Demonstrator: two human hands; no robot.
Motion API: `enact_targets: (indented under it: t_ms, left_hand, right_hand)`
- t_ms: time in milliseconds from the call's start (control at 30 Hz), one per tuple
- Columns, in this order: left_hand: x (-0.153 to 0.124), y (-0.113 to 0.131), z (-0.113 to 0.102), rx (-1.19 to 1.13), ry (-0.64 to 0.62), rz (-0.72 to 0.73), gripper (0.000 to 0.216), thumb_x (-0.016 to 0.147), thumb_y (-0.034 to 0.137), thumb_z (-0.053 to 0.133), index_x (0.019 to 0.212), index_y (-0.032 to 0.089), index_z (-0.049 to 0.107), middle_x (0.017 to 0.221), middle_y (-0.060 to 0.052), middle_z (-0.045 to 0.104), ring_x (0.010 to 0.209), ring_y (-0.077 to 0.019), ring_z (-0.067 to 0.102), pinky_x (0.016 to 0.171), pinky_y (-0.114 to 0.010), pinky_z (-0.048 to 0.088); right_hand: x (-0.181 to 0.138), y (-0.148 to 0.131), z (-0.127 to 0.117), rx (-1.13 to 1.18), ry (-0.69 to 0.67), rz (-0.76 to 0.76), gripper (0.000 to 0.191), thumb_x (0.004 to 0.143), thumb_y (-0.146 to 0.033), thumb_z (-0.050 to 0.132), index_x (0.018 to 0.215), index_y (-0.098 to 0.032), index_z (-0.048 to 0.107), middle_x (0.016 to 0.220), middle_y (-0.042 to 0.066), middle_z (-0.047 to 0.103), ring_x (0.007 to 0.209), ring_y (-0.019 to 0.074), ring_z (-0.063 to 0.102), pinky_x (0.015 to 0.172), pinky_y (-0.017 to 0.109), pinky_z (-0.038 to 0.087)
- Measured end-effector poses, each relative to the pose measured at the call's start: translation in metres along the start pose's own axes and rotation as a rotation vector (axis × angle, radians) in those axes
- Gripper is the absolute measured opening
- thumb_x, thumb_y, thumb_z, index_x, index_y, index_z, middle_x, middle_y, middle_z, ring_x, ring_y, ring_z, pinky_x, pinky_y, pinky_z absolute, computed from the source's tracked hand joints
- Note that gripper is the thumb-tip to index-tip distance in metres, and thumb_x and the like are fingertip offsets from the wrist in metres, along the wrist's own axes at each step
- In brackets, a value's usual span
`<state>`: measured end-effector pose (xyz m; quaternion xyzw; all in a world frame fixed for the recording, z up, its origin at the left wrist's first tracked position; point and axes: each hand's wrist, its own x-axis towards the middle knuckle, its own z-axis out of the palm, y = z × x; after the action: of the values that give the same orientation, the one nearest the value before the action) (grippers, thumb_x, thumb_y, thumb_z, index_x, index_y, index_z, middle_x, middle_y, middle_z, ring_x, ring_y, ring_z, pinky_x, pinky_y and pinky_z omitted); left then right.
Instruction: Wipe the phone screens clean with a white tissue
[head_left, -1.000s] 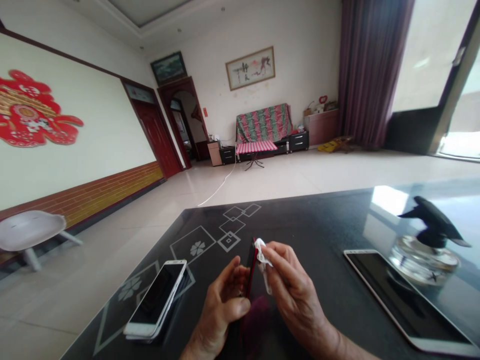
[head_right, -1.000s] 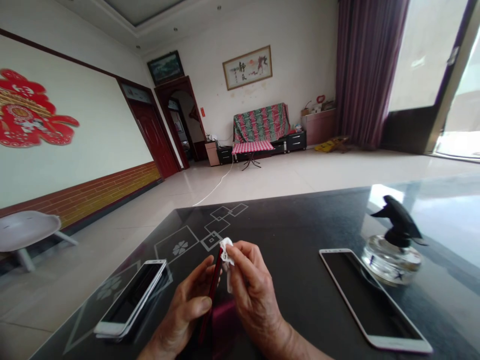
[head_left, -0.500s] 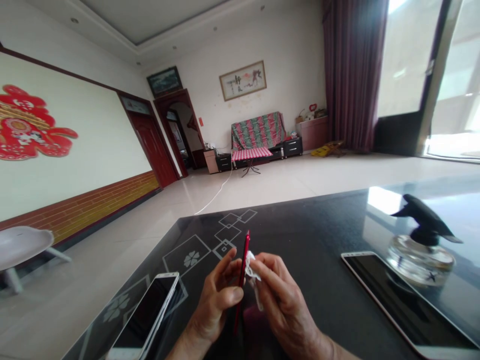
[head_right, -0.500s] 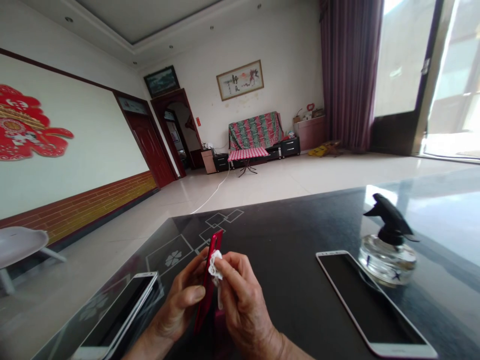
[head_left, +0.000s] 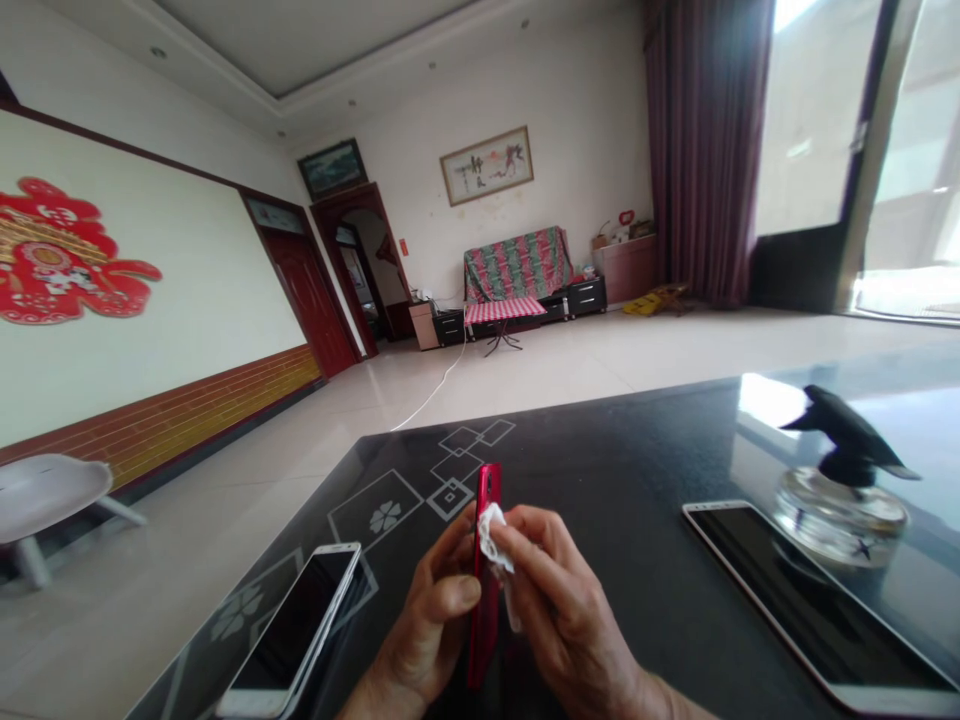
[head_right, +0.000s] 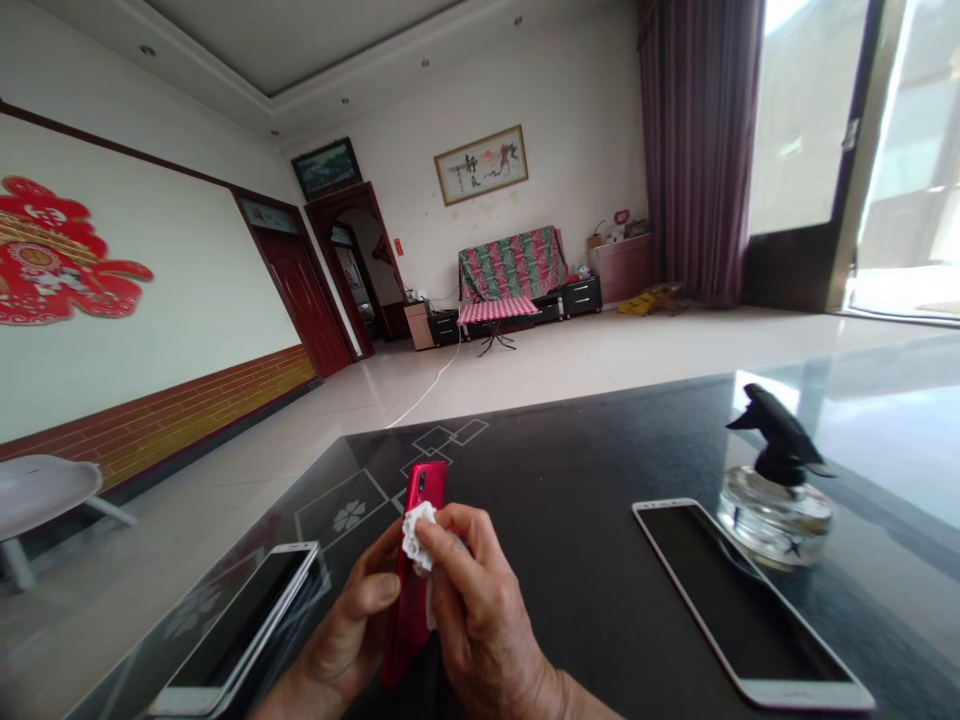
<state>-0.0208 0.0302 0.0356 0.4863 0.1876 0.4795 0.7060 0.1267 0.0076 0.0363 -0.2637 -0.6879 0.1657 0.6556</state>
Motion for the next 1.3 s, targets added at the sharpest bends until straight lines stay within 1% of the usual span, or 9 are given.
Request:
enact_targets:
  t_ms: [100,233,400,600,733,800,933,1100,1300]
  left_hand:
    - [0.000,0.001,-0.003,-0.020,-0.001,-0.003,0.054,0.071,0.025,0.069,0.123,0.018,0.058,0.104,-0.008,0.068,0.097,-0.0259,0.064,0.078,-0.030,0.050]
    - [-0.002,-0.005,0.000,-0.036,0.019,-0.031,0.066,0.068,0.024,0.072,0.130,0.020,0.052,0.106,-0.008,0.067,0.090,-0.0211,0.063,0.077,-0.027,0.049]
    - [-0.007,-0.011,0.005,-0.040,0.063,-0.091,0.067,0.063,0.022,0.076,0.127,0.020,0.056,0.107,-0.007,0.066,0.088,-0.0195,0.063,0.079,-0.026,0.049]
    - [-0.003,-0.007,0.000,-0.047,0.010,-0.052,0.063,0.070,0.025,0.070,0.130,0.020,0.052,0.105,-0.008,0.068,0.092,-0.0238,0.064,0.077,-0.029,0.049]
    - [-0.001,-0.005,-0.006,-0.061,0.020,-0.046,0.060,0.071,0.026,0.069,0.128,0.021,0.054,0.107,-0.008,0.068,0.094,-0.0259,0.064,0.083,-0.035,0.050]
    - [-0.002,-0.005,-0.006,-0.069,0.032,-0.042,0.062,0.070,0.024,0.070,0.129,0.021,0.053,0.105,-0.007,0.068,0.093,-0.0241,0.064,0.085,-0.035,0.049]
    - [-0.003,-0.008,-0.002,-0.035,0.083,-0.060,0.069,0.064,0.021,0.074,0.129,0.020,0.053,0.101,-0.007,0.068,0.086,-0.0191,0.063,0.078,-0.028,0.049]
    - [-0.003,-0.012,-0.001,0.056,0.185,-0.051,0.077,0.055,0.018,0.078,0.129,0.019,0.054,0.110,-0.009,0.066,0.102,-0.0252,0.058,0.086,-0.032,0.046]
    - [0.001,-0.007,-0.010,0.097,0.215,0.006,0.078,0.058,0.021,0.078,0.131,0.021,0.051,0.109,-0.009,0.066,0.107,-0.0294,0.057,0.093,-0.040,0.043]
  right_hand:
    - [-0.001,-0.001,0.001,-0.011,-0.017,0.007,0.040,0.092,-0.010,0.044,0.126,-0.028,0.055,0.108,0.008,0.052,0.095,0.0164,0.057,0.077,0.027,0.054]
    - [0.010,0.005,-0.010,-0.090,0.061,-0.016,0.038,0.092,-0.011,0.045,0.123,-0.028,0.058,0.107,0.008,0.052,0.095,0.0170,0.057,0.079,0.030,0.055]
    - [0.020,0.012,-0.019,-0.110,0.133,-0.001,0.037,0.092,-0.013,0.046,0.122,-0.030,0.059,0.106,0.008,0.053,0.092,0.0170,0.059,0.076,0.031,0.056]
    - [0.004,0.006,-0.007,-0.082,0.039,0.009,0.039,0.091,-0.010,0.044,0.124,-0.028,0.057,0.109,0.009,0.052,0.097,0.0174,0.057,0.079,0.030,0.055]
    - [-0.004,0.000,-0.001,-0.066,-0.020,0.010,0.038,0.092,-0.010,0.043,0.123,-0.026,0.057,0.108,0.009,0.053,0.094,0.0165,0.058,0.076,0.028,0.055]
    - [-0.001,0.001,-0.003,-0.084,-0.008,0.002,0.037,0.092,-0.011,0.043,0.123,-0.026,0.058,0.108,0.009,0.054,0.094,0.0168,0.058,0.076,0.028,0.055]
    - [0.012,0.007,-0.013,-0.136,0.083,-0.029,0.036,0.092,-0.013,0.045,0.121,-0.027,0.060,0.107,0.009,0.054,0.095,0.0178,0.058,0.074,0.030,0.056]
    - [0.016,0.012,-0.017,-0.116,0.120,0.005,0.039,0.092,-0.012,0.044,0.125,-0.030,0.057,0.106,0.008,0.051,0.084,0.0142,0.058,0.064,0.025,0.054]
    - [0.001,0.007,-0.004,-0.071,0.054,0.001,0.040,0.092,-0.011,0.045,0.125,-0.031,0.057,0.102,0.007,0.052,0.090,0.0156,0.056,0.073,0.028,0.053]
